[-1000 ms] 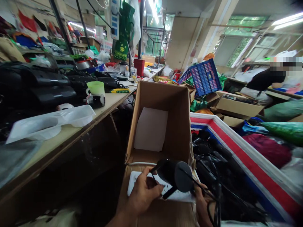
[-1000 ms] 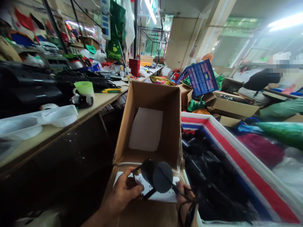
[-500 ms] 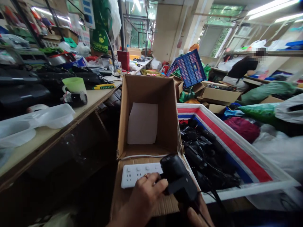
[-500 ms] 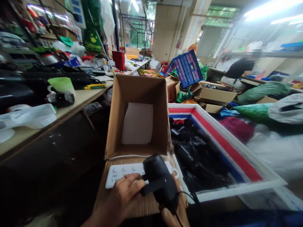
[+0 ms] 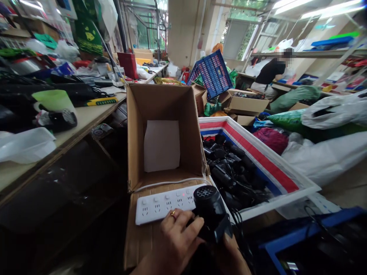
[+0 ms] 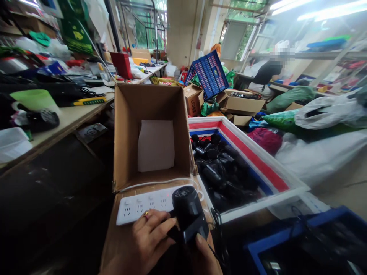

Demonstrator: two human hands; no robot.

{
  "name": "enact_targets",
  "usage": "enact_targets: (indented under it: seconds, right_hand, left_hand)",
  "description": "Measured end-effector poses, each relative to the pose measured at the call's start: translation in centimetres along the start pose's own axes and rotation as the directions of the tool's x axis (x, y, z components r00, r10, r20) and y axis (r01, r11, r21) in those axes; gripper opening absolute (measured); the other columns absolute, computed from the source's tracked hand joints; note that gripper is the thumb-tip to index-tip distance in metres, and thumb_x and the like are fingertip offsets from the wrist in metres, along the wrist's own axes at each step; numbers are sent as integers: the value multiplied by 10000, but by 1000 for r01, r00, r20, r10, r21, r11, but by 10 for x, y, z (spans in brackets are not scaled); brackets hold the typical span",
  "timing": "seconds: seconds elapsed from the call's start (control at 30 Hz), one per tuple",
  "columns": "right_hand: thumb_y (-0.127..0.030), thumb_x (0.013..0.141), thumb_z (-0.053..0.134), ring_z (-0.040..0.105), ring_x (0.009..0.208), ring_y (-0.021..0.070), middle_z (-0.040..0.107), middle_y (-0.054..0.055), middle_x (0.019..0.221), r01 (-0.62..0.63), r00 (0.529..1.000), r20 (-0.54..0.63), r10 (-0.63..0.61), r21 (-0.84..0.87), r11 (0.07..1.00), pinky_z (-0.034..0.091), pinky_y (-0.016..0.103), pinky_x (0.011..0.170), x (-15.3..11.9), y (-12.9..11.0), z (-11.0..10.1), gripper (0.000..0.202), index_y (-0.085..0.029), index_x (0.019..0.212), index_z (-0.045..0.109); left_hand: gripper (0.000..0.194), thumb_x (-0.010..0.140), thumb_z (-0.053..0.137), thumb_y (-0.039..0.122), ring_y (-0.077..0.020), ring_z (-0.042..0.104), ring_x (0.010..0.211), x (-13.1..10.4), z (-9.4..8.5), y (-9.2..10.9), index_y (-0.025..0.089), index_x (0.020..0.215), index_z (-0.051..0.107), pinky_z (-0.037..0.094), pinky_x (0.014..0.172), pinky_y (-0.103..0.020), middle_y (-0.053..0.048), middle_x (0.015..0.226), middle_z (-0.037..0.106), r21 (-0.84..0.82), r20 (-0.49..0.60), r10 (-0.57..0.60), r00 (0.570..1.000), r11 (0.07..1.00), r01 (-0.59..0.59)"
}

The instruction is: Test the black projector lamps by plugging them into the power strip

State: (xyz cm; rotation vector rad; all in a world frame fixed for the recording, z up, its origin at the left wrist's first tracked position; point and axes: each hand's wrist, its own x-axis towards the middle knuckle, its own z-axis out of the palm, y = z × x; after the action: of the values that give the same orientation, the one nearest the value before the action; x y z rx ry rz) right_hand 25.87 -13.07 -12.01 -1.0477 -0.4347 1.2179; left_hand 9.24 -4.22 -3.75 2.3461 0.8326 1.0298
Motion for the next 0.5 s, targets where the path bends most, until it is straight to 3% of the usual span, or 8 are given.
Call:
enact_targets:
  seconds: [0.07, 0.13, 0.2, 0.27, 0.33, 0.4, 0.43, 0.5]
  right_hand:
    - [-517, 735, 653, 624, 987, 280, 699, 26, 996, -29, 1000, -4, 29, 38, 999, 514, 450, 832, -2, 3, -5, 263, -354, 939, 679]
    - [-536, 729, 654, 641, 937, 269, 709, 30, 966, -88, 996, 22, 85, 125, 988, 507, 444, 842, -4, 4, -7, 270, -332, 902, 697]
    - [-559, 704, 672, 646, 930, 265, 719, 39, 964, -156, 986, 101, 135, 240, 958, 484, 440, 885, -7, 3, -3, 329, -318, 923, 712]
    - [-570, 688, 687, 637, 973, 251, 718, 33, 1002, -208, 970, 190, 150, 339, 918, 456, 411, 933, -10, -1, 7, 365, -317, 949, 720]
    - [-568, 674, 705, 632, 986, 236, 714, 20, 1020, -234, 956, 259, 136, 396, 888, 452, 382, 938, -14, -6, 19, 372, -313, 944, 724]
    - [-589, 665, 703, 635, 964, 235, 711, 31, 1025, -253, 951, 274, 144, 416, 874, 474, 371, 895, -18, -12, 31, 425, -280, 956, 721]
    - [-599, 653, 707, 641, 930, 232, 714, 38, 1008, -249, 953, 268, 144, 413, 876, 492, 359, 848, -20, -15, 35, 452, -261, 953, 718]
    - [-588, 634, 729, 648, 788, 187, 719, 27, 914, -205, 968, 216, 126, 395, 895, 512, 294, 696, -22, -19, 40, 453, -242, 926, 703]
  left_hand:
    - [373, 750, 708, 355, -287, 593, 950, 0, -1, 1, 266, 1104, 635, 462, 867, -420, -110, 1062, 657, -159, -25, -5, 1000, 987, 2]
    - [542, 667, 771, 412, -293, 565, 1041, 1, -1, 0, 275, 1158, 587, 442, 922, -415, -110, 1170, 601, -378, -16, -115, 993, 920, 100]
    - [731, 601, 796, 474, -324, 509, 1134, 4, -1, -3, 265, 1243, 517, 393, 984, -450, -126, 1263, 531, -556, 84, -319, 944, 771, 310]
    - [890, 515, 822, 527, -361, 460, 1185, 8, 2, -4, 232, 1284, 483, 349, 1017, -485, -145, 1281, 511, -681, 273, -439, 856, 540, 494]
    - [1015, 424, 867, 504, -374, 464, 1185, 11, 6, -2, 219, 1307, 458, 352, 1016, -483, -140, 1246, 542, -755, 478, -354, 804, 302, 582]
    - [1134, 384, 916, 372, -363, 519, 1130, 11, 12, 3, 251, 1367, 362, 419, 954, -455, -115, 1179, 593, -759, 605, -195, 772, 152, 633]
    - [1178, 392, 922, 299, -351, 552, 1089, 10, 15, 5, 272, 1394, 303, 455, 907, -433, -100, 1146, 613, -745, 634, -166, 755, 129, 654]
    - [1138, 458, 896, 235, -332, 569, 1068, 6, 21, 7, 287, 1407, 271, 481, 866, -393, -84, 1135, 624, -717, 620, -280, 733, 177, 674]
